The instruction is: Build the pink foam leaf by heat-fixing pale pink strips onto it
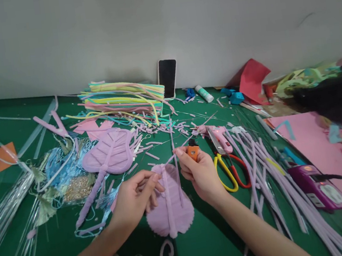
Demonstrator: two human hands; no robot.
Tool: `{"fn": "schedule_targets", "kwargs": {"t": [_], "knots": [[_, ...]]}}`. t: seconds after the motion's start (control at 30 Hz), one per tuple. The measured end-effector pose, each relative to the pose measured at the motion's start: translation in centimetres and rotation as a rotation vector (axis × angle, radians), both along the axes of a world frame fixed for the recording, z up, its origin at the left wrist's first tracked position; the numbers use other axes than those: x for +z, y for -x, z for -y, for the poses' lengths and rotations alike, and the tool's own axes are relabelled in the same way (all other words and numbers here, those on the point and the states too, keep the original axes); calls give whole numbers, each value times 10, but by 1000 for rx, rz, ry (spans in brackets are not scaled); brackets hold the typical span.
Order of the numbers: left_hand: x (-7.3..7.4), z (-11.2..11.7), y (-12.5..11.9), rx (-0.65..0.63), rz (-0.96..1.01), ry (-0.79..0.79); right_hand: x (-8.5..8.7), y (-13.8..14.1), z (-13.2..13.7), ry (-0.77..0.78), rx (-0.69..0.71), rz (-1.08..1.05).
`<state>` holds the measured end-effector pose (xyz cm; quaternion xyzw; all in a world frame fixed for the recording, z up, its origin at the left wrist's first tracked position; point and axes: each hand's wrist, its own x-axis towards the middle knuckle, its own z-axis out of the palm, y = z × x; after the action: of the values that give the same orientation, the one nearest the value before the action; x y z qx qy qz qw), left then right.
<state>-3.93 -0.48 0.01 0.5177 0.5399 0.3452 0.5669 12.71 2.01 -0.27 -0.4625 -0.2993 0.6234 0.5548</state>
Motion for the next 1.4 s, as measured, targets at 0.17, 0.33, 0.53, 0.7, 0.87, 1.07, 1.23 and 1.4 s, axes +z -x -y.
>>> {"fn": "schedule_targets", "kwargs": {"t": [0.17, 0.33, 0.53, 0.7, 0.87, 1.07, 1.23, 1.4], "knots": [[4, -2, 1, 16, 8, -27, -2, 1, 3, 16, 66, 38], [3, -2, 2, 17, 23, -10, -8, 4, 6, 2, 137, 109], [4, -4, 3, 61, -31, -61, -8, 3, 5, -38, 158, 156], [0, -5, 5, 54, -69, -58, -7, 2, 5, -88, 159, 234], [-4, -7, 8, 52, -115, -92, -2, 4, 6, -160, 211, 359], [4, -10, 11, 72, -47, -129, -2, 9, 15, -185, 439, 424], [4, -10, 12, -18, 44, -119, -7, 16, 23, -219, 564, 443], [-2, -10, 14, -42, 120, -106, -8, 19, 24, -216, 580, 429]]}}
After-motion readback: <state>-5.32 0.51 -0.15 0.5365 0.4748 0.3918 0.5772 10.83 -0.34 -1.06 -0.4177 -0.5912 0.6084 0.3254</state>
